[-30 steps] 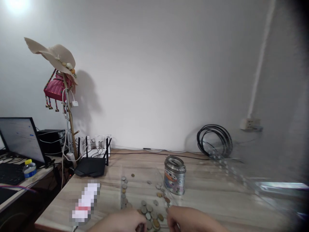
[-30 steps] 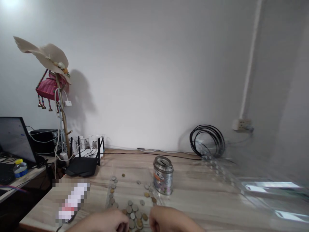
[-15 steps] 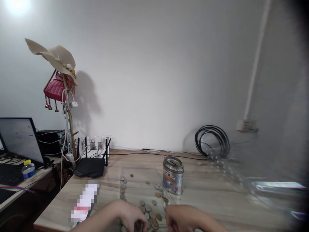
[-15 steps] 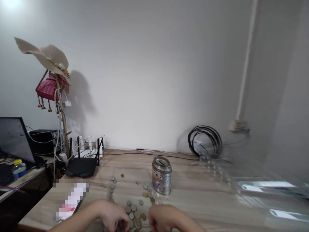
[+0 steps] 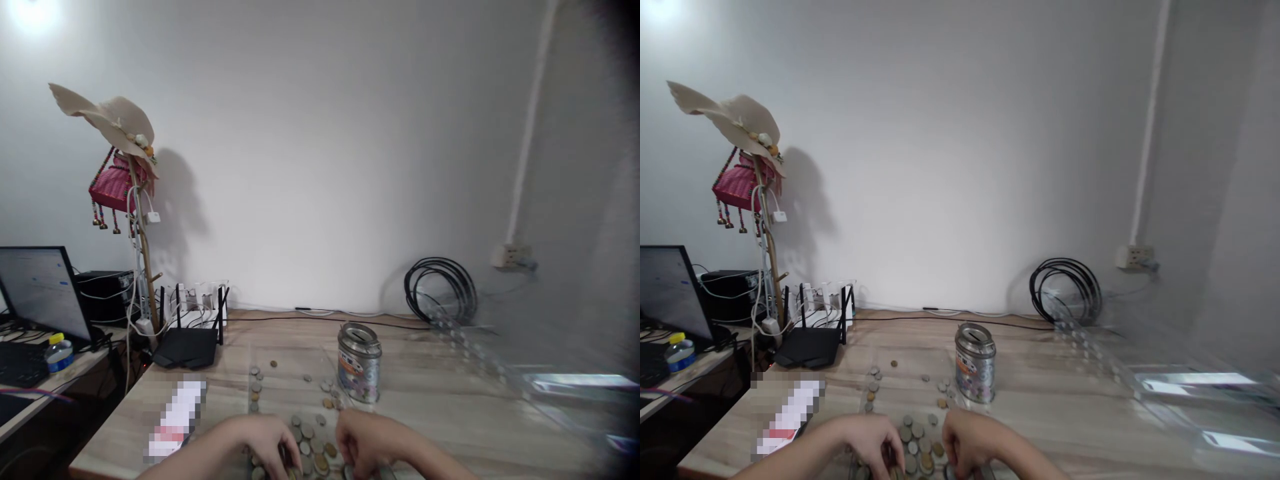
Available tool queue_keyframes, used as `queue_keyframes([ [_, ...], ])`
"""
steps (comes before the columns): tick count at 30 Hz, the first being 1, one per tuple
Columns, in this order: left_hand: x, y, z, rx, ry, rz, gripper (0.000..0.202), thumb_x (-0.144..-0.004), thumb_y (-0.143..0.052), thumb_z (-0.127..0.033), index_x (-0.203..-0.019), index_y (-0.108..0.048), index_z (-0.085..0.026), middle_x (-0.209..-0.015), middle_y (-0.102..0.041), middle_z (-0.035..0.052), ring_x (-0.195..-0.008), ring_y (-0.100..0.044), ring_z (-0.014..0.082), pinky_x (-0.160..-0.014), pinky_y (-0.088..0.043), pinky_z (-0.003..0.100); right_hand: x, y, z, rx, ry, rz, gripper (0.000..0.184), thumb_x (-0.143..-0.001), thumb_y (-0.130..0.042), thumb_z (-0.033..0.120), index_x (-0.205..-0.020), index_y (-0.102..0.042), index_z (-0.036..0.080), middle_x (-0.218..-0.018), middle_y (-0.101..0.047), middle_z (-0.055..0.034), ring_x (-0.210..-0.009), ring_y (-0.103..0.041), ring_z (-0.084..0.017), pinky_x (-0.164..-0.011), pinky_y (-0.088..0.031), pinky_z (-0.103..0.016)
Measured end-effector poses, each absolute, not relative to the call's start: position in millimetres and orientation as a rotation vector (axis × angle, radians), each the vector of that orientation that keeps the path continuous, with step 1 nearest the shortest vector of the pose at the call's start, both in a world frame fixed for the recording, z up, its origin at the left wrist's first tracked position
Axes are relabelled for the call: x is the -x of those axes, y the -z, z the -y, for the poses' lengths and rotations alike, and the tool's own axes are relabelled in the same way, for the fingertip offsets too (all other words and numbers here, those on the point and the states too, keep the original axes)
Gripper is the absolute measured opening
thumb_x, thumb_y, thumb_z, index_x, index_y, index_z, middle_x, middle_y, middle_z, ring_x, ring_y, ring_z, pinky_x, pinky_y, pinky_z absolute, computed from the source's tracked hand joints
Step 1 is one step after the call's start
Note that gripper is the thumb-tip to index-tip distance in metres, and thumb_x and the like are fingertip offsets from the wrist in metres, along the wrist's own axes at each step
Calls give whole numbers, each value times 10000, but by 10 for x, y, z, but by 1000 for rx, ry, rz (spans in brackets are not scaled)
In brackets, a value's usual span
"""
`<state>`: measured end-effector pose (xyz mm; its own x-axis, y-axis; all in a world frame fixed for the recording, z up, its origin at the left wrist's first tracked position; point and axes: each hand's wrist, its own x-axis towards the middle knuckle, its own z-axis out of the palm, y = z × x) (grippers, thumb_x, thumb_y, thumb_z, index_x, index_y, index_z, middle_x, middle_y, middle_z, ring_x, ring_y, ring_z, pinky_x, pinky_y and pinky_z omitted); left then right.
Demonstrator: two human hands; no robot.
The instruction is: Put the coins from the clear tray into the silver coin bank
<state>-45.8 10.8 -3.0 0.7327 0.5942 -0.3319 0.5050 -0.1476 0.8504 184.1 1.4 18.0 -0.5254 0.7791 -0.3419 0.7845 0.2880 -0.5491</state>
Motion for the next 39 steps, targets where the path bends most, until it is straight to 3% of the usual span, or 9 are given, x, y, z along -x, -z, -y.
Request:
queue_keyframes([
  [3,392,116,-181,-1385,-270,-965,250,-428,-719,-136,-627,-567,-143,-535,-538,-39,-475,-499,84,-485,-398,200,-1771,-220,-174,-1615,1265,-2564,116,-465,-544,96,-562,-586,143,-463,-526,57,-391,-444,-47,-376,-300,-134],
  [8,187,83,-398,-833,-637,-903,197,-538,-588,-11,-676,-494,-116,-605,-529,-12,-530,-520,54,-567,-438,161,-1542,-403,-459,-1691,1725,-2630,116,-510,-566,169,-618,-546,132,-491,-527,45,-430,-469,-58,-422,-387,-167],
  [11,88,42,-562,-637,-663,-930,77,-611,-477,-77,-683,-488,-104,-508,-455,-9,-447,-463,58,-480,-421,147,-1417,-484,-578,-1621,1965,-2636,178,-511,-603,210,-662,-547,136,-542,-552,41,-488,-493,-59,-476,-423,-181],
  [15,6,-20,-727,-507,-624,-775,166,-618,-446,-219,-735,-503,-117,-503,-454,19,-435,-461,96,-359,-334,138,-1328,-517,-666,-1542,2091,-2632,218,-503,-628,241,-674,-544,136,-590,-573,30,-532,-513,-68,-516,-440,-201],
  [18,-65,-93,-790,-496,-595,-698,167,-621,-457,-280,-679,-495,-129,-473,-447,20,-392,-431,88,-322,-271,125,-1284,-508,-711,-1637,1890,-2777,190,-528,-593,242,-677,-547,133,-553,-556,32,-507,-508,-76,-495,-430,-209],
  [26,-220,-180,-924,-422,-646,-750,222,-698,-451,-346,-634,-459,-134,-419,-453,13,-358,-442,83,-300,-296,118,-1189,-481,-817,-1898,1251,-3054,144,-495,-498,79,-594,-594,123,-491,-539,30,-486,-454,-70,-462,-333,-177],
  [31,-137,-202,-993,-489,-631,-731,163,-677,-470,-273,-600,-437,-133,-392,-393,-22,-309,-367,41,-260,-164,77,-1182,-492,-817,-1675,799,-3285,180,-615,-467,139,-625,-647,140,-574,-598,-1,-537,-485,-90,-507,-338,-188],
  [39,-68,-161,-1022,-548,-600,-735,248,-701,-431,-291,-510,-345,-158,-356,-276,-60,-264,-226,26,-283,4,111,-1274,-411,-797,-1667,504,-3331,263,-732,-418,210,-583,-627,153,-609,-585,-15,-590,-484,-100,-560,-320,-199],
])
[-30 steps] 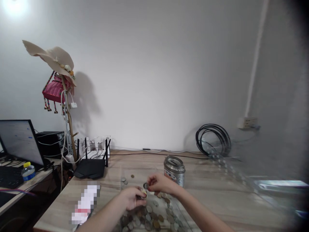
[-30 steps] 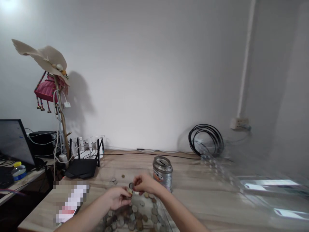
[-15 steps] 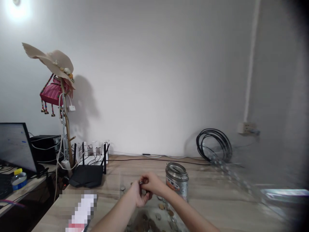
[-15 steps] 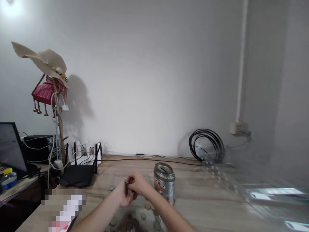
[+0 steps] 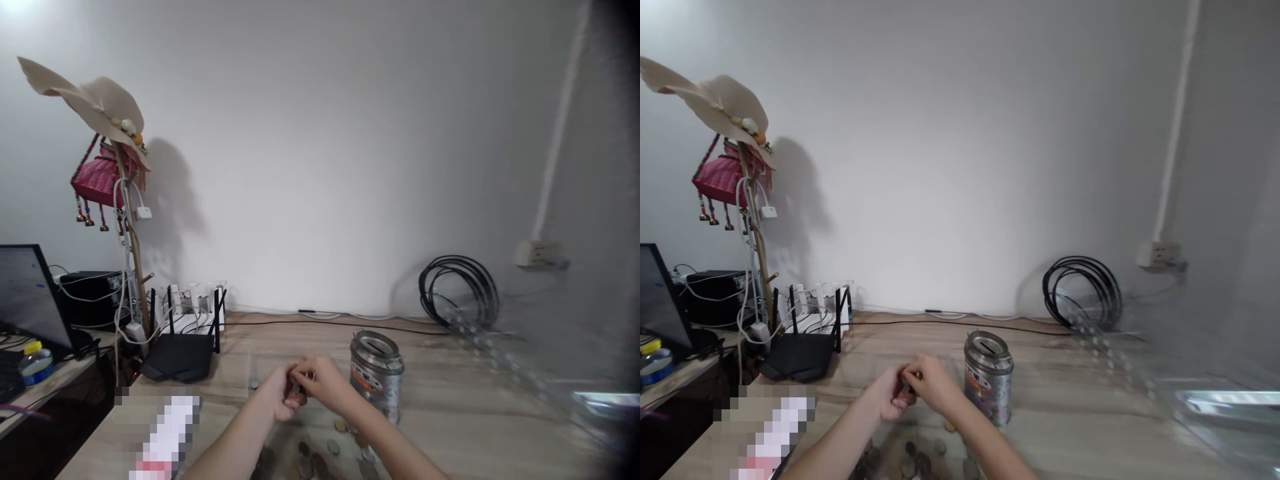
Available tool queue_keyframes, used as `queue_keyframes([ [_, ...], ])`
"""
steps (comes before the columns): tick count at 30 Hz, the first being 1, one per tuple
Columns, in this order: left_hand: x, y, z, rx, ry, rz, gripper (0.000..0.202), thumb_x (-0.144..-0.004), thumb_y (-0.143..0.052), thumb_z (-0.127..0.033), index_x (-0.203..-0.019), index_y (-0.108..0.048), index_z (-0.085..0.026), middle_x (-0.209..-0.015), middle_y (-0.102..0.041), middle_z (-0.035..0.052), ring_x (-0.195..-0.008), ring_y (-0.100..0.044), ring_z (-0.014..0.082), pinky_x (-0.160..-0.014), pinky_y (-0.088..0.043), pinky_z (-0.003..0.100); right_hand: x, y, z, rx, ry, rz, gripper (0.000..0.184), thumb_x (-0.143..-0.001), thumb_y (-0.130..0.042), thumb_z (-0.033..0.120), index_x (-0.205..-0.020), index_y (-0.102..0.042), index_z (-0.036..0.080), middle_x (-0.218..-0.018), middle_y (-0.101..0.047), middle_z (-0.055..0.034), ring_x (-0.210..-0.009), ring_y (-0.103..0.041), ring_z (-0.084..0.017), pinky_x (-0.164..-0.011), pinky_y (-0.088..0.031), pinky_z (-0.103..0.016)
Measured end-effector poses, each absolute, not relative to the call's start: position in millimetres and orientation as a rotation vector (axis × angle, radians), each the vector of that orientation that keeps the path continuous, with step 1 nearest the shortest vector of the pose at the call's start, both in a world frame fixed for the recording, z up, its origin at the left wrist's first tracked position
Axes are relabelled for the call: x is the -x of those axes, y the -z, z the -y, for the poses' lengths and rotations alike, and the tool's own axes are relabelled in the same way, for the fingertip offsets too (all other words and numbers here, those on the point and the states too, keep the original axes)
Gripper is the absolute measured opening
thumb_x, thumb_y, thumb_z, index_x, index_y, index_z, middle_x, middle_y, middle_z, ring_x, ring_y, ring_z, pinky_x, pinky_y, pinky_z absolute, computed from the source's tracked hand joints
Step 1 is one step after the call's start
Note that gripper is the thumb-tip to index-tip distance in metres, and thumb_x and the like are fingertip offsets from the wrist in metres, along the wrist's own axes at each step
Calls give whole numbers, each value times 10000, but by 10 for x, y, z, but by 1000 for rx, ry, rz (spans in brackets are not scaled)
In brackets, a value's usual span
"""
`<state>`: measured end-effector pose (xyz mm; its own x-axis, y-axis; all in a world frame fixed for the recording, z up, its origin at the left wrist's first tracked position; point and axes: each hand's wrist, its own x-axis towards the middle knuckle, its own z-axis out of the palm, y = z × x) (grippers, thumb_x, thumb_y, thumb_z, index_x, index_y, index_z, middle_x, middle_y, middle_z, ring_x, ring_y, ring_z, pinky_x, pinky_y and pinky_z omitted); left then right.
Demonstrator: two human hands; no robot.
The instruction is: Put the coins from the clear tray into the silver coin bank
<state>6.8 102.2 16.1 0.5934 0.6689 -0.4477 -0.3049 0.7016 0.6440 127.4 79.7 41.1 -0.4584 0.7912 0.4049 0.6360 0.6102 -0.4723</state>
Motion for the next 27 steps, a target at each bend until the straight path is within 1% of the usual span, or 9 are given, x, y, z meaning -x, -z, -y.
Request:
queue_keyframes([
  [5,-33,-83,-1039,-622,-541,-723,269,-726,-390,-356,-555,-418,-150,-427,-408,-13,-280,-227,18,-304,2,120,-1301,-349,-756,1149,-320,2216,314,-774,-386,268,-576,-610,172,-590,-579,-11,-583,-492,-99,-560,-319,-196],
  [8,-15,-69,-1045,-644,-522,-727,253,-722,-398,-360,-610,-461,-142,-467,-444,0,-290,-213,12,-317,-2,121,-1351,-380,-744,1201,-258,2130,311,-785,-375,308,-644,-625,189,-621,-604,-12,-600,-506,-107,-577,-332,-202],
  [10,-9,-69,-1038,-647,-531,-754,229,-724,-387,-322,-628,-466,-131,-485,-457,7,-297,-210,11,-321,-13,123,-1470,-475,-730,1276,-80,1979,298,-784,-378,337,-743,-635,193,-709,-627,-29,-643,-517,-119,-612,-343,-213],
  [12,-6,-72,-1016,-665,-546,-789,157,-713,-386,-235,-648,-469,-119,-504,-466,7,-308,-223,9,-324,-35,122,-1673,-615,-718,1394,175,1760,311,-784,-372,360,-827,-629,191,-802,-630,-56,-720,-525,-141,-650,-344,-232],
  [14,-6,-78,-983,-734,-552,-809,88,-687,-405,-157,-687,-481,-113,-524,-472,0,-320,-242,5,-332,-52,121,-1927,-755,-721,1576,363,1572,321,-781,-364,376,-852,-624,202,-836,-624,-73,-773,-528,-171,-635,-337,-254],
  [15,-5,-82,-964,-786,-538,-804,81,-679,-421,-140,-712,-490,-113,-531,-471,-6,-324,-250,3,-336,-55,121,-2053,-811,-731,1696,390,1520,316,-772,-368,381,-833,-627,211,-823,-624,-79,-768,-532,-185,-600,-331,-262],
  [19,-9,-111,-898,-1009,-430,-775,135,-681,-479,-192,-795,-522,-132,-535,-461,-29,-313,-238,-2,-340,-41,137,-2398,-895,-816,2051,215,1526,246,-711,-430,367,-715,-630,224,-739,-623,-85,-704,-554,-214,-500,-298,-262],
  [22,-19,-133,-877,-1087,-415,-815,115,-691,-475,-237,-746,-515,-145,-508,-443,-43,-296,-211,-1,-337,-31,151,-2446,-874,-869,2073,146,1562,221,-686,-448,354,-693,-627,225,-734,-626,-87,-694,-564,-219,-494,-307,-266],
  [27,-33,-141,-884,-1059,-474,-874,94,-694,-463,-241,-708,-496,-154,-492,-421,-57,-297,-196,3,-342,-24,159,-2415,-854,-892,2074,221,1637,191,-650,-462,280,-685,-642,229,-713,-632,-88,-683,-570,-224,-519,-315,-280],
])
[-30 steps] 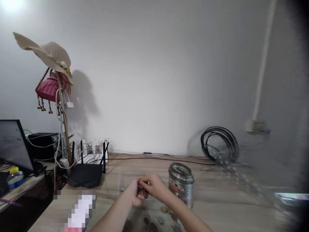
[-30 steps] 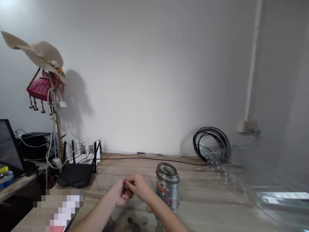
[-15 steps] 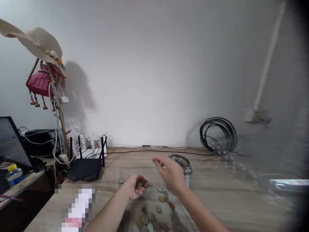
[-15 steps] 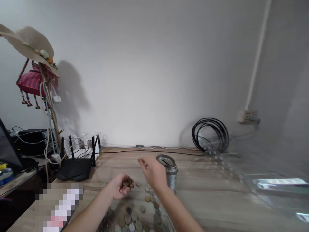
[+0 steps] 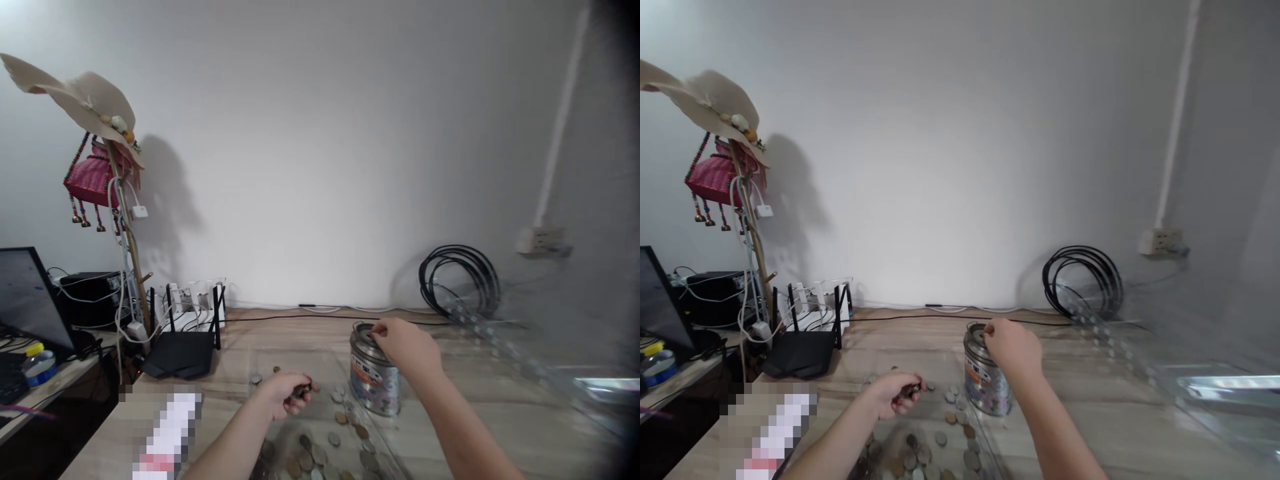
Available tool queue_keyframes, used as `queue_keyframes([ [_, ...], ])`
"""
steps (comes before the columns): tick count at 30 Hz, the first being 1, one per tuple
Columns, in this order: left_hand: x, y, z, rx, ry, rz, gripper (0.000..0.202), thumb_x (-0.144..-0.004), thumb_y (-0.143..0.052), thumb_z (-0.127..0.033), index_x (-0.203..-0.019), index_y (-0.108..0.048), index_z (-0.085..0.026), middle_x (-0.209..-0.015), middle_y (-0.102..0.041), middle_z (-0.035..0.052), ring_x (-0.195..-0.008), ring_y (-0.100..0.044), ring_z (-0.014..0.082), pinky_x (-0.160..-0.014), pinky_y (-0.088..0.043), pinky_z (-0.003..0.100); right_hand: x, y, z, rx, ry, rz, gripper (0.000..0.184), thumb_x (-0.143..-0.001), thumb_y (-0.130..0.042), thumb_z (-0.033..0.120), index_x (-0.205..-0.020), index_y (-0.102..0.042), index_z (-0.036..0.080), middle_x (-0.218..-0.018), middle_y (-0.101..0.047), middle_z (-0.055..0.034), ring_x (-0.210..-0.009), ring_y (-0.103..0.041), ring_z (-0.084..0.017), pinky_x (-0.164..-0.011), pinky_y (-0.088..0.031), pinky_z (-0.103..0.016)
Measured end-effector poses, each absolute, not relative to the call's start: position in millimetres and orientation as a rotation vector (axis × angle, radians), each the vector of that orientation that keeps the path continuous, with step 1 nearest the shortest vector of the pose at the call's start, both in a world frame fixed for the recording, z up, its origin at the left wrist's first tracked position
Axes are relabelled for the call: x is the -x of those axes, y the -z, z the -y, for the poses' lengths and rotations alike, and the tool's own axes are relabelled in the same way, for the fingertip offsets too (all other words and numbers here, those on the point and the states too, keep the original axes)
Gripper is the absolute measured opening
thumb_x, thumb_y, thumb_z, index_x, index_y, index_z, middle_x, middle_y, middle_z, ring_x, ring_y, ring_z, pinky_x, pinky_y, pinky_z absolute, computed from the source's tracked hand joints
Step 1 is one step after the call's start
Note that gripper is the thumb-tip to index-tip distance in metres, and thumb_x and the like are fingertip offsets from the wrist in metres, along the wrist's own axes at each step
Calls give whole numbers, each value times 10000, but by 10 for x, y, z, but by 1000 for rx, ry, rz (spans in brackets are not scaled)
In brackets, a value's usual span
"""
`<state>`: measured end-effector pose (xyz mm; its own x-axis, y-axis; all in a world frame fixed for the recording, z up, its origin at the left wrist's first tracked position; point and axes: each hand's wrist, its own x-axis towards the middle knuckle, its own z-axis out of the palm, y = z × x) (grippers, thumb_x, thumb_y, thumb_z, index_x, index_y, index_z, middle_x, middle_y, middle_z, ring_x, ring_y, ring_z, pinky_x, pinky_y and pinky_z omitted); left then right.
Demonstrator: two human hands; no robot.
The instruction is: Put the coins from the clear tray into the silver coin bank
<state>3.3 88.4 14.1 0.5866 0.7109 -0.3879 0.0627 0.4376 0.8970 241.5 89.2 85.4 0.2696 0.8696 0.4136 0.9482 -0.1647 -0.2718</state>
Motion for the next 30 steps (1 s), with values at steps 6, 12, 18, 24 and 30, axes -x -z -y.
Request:
queue_keyframes([
  [6,-21,-120,-918,-927,-490,-886,143,-707,-395,-221,-702,-508,-133,-485,-414,-36,-304,-190,12,-351,-15,161,-2428,-853,-897,2066,186,1648,216,-660,-467,339,-682,-652,229,-725,-638,-84,-689,-564,-228,-539,-317,-284],
  [12,-16,-133,-905,-886,-489,-825,140,-692,-408,-173,-759,-518,-117,-521,-436,-22,-318,-208,4,-357,-21,146,-2052,-783,-787,1605,391,1660,299,-759,-364,350,-812,-611,188,-791,-625,-61,-766,-527,-173,-640,-337,-257],
  [18,-44,-137,-892,-968,-635,-898,108,-724,-446,-259,-775,-458,-165,-494,-414,-58,-306,-178,-6,-360,-2,151,-1450,-434,-774,1220,-235,2169,229,-729,-420,289,-689,-625,193,-654,-615,-12,-613,-515,-120,-569,-343,-215],
  [24,-36,-73,-935,-962,-702,-897,160,-719,-474,-314,-810,-431,-189,-469,-377,-87,-297,-156,-4,-363,9,159,-1411,-238,-934,1138,-654,2018,267,-681,-476,276,-848,-631,137,-684,-628,-40,-585,-518,-118,-531,-377,-213],
  [30,-27,-96,-941,-902,-650,-798,234,-744,-409,-382,-673,-413,-160,-463,-376,-73,-297,-137,0,-363,22,172,-1444,-173,-1004,1145,-816,1904,236,-654,-511,285,-792,-622,129,-694,-643,-50,-613,-553,-136,-548,-411,-228],
])
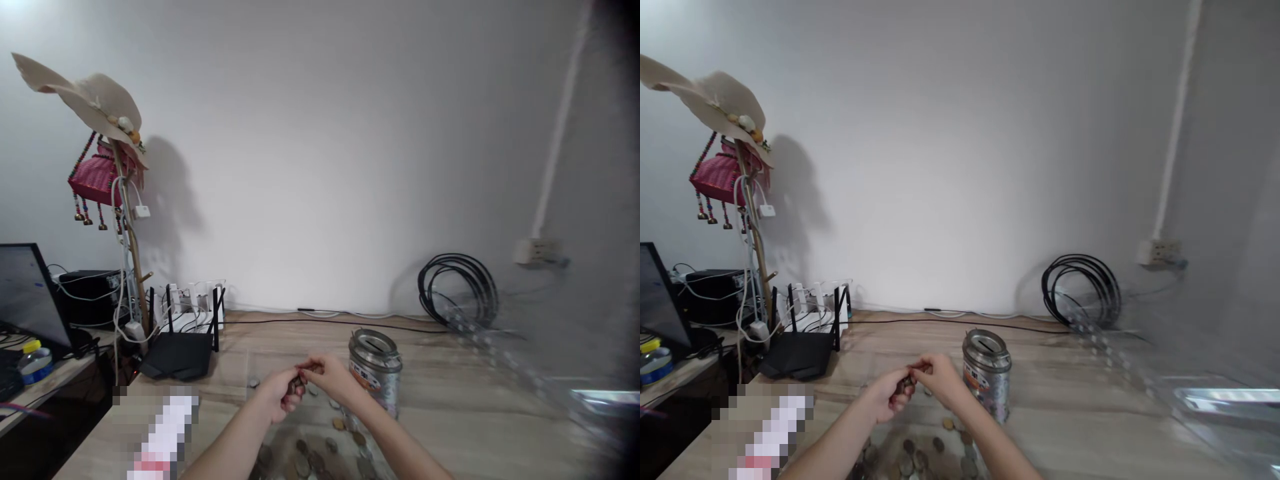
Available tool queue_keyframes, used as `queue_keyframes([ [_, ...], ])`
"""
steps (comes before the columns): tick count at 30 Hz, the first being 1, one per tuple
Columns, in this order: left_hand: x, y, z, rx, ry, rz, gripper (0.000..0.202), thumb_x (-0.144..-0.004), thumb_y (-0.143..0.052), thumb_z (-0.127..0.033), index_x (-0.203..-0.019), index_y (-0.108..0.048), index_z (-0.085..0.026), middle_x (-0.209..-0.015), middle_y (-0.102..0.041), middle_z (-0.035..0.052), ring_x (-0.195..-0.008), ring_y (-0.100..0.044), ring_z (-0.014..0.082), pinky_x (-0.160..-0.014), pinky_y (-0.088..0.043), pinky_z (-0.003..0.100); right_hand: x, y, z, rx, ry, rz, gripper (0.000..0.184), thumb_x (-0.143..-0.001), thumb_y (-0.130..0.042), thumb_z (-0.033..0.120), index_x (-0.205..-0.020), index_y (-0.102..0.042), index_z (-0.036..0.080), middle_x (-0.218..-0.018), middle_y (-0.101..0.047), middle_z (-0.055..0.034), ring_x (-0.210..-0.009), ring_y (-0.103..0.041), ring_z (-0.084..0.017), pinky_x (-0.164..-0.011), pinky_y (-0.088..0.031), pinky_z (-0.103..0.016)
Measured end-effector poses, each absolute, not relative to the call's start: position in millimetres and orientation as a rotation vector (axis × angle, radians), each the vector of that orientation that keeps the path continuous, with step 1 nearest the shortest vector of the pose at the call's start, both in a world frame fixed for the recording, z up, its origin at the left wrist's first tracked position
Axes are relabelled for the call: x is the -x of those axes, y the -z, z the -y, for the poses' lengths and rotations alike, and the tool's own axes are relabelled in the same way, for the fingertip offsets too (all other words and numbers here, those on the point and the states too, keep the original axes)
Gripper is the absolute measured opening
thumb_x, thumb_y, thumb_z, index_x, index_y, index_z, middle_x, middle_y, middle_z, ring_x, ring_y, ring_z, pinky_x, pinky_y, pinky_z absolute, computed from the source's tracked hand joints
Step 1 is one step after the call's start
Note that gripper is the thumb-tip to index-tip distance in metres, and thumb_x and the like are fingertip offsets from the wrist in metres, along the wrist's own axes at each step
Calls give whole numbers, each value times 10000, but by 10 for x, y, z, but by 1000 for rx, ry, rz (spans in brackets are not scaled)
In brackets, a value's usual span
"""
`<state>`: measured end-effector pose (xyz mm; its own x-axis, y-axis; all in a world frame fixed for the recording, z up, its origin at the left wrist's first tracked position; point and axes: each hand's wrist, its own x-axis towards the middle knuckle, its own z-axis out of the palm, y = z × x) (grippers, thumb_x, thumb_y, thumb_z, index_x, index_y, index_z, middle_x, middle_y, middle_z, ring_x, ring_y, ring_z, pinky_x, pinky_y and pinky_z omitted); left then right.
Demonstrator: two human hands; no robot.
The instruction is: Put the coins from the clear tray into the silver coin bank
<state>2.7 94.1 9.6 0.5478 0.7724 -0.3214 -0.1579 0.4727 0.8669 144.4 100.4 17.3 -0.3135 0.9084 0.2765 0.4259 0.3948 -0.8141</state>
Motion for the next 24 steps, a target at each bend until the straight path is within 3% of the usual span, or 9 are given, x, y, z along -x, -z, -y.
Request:
queue_keyframes([
  [4,-37,-148,-892,-861,-613,-806,164,-726,-397,-285,-691,-471,-142,-469,-406,-49,-302,-176,7,-360,8,169,-1515,-380,-874,1303,-474,1885,157,-658,-495,268,-692,-606,161,-640,-624,-32,-604,-542,-135,-572,-400,-232],
  [9,-37,-136,-857,-936,-631,-850,132,-702,-463,-181,-775,-546,-109,-532,-476,-12,-339,-281,2,-351,-61,139,-2021,-873,-740,1685,283,1489,247,-712,-421,353,-812,-623,251,-807,-618,-37,-756,-530,-172,-589,-351,-253],
  [12,-24,-116,-879,-873,-600,-861,128,-727,-470,-204,-686,-527,-97,-521,-468,-9,-336,-277,-6,-339,-62,126,-2350,-968,-832,1974,215,1480,209,-663,-447,298,-741,-636,255,-777,-622,-48,-740,-543,-187,-539,-328,-251],
  [16,-11,-113,-922,-708,-662,-878,256,-771,-427,-283,-577,-440,-115,-507,-465,-7,-319,-246,-11,-316,-41,119,-2483,-897,-983,2047,57,1606,200,-617,-463,261,-707,-641,245,-783,-639,-49,-741,-560,-196,-565,-331,-263],
  [20,-6,-109,-945,-675,-717,-920,269,-777,-414,-291,-567,-414,-123,-514,-475,-9,-312,-238,-12,-314,-31,123,-2377,-880,-990,2089,193,1639,217,-617,-446,253,-691,-651,247,-763,-644,-66,-768,-560,-237,-604,-324,-310],
  [24,2,-92,-953,-765,-710,-949,237,-762,-436,-322,-619,-451,-133,-440,-384,-59,-298,-182,-4,-334,-21,139,-2329,-898,-942,2107,307,1639,224,-629,-439,238,-666,-659,236,-723,-638,-94,-777,-552,-262,-614,-315,-339],
])
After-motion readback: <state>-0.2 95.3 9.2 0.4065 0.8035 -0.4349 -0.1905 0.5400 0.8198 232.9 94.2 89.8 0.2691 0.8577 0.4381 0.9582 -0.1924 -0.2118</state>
